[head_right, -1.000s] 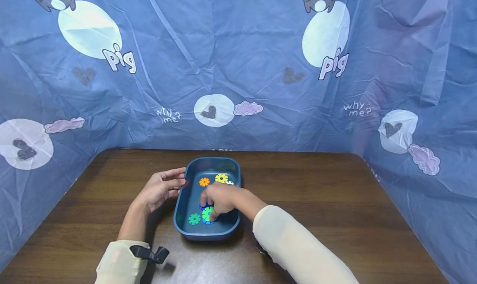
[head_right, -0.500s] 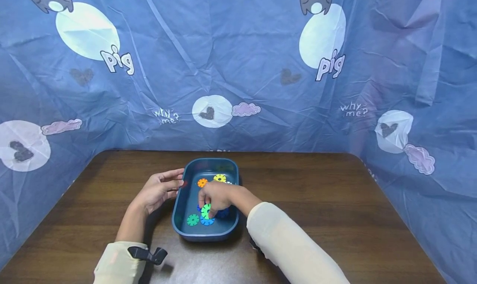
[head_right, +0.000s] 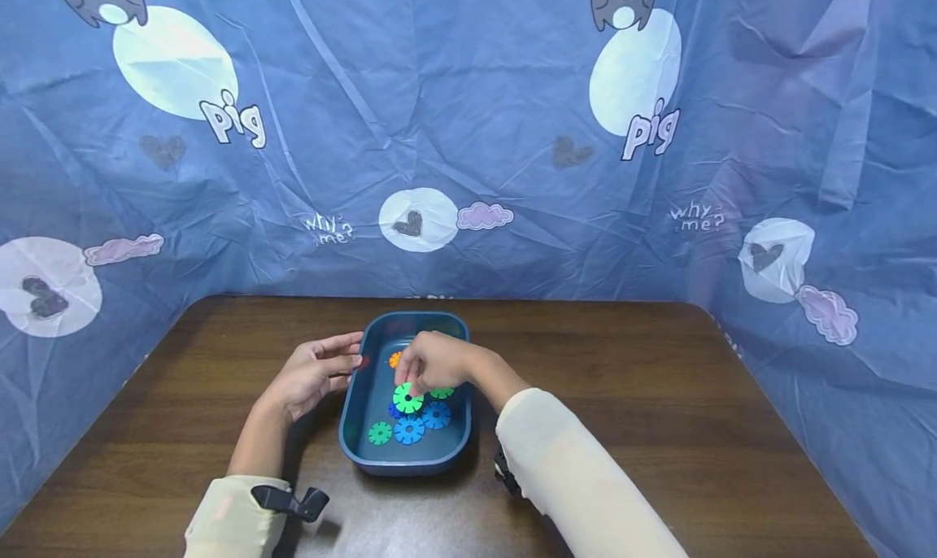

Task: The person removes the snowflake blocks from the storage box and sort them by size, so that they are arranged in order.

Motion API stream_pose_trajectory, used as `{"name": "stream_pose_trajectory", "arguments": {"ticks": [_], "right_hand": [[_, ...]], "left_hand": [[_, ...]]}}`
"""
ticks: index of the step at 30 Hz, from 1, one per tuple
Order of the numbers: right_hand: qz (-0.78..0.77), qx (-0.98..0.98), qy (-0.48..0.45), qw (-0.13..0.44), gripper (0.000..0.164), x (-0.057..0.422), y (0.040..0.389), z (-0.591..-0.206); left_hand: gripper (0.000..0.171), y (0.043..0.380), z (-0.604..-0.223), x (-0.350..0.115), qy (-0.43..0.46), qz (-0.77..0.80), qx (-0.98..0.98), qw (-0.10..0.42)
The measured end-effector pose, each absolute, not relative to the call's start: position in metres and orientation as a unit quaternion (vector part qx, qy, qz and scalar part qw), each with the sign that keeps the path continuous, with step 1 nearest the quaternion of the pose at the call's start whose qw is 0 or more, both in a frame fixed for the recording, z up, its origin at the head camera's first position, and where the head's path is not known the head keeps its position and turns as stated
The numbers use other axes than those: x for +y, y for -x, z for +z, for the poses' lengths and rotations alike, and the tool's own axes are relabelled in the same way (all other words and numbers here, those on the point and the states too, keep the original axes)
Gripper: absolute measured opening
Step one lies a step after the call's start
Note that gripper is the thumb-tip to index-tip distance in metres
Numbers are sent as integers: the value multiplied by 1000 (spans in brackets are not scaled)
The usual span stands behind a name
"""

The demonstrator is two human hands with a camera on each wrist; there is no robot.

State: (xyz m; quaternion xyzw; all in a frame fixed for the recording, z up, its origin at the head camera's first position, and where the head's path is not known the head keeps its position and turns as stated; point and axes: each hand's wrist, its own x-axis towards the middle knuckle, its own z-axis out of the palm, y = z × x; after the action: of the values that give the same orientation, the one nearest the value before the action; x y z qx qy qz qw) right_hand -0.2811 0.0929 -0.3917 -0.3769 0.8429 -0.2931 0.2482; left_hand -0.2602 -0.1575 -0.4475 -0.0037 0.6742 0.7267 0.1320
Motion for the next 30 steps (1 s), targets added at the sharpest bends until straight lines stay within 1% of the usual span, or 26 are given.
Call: {"name": "stream_pose_trajectory", "arguments": {"ticks": [6, 17, 23, 30], "right_hand": [[-329, 845, 358, 222, 16, 106, 290, -377], [-455, 835, 257, 175, 19, 149, 308, -358], [-490, 838, 208, 123, 21, 176, 316, -362], [-536, 826, 162, 60, 23, 199, 322, -381]], "left_hand": [[52, 260, -448, -160, 1, 726, 675, 130], [53, 259, -448, -159, 0, 730, 671, 130], [54, 260, -449, -159, -1, 730, 671, 129], [53, 260, -450, -160, -6, 729, 672, 129]]}}
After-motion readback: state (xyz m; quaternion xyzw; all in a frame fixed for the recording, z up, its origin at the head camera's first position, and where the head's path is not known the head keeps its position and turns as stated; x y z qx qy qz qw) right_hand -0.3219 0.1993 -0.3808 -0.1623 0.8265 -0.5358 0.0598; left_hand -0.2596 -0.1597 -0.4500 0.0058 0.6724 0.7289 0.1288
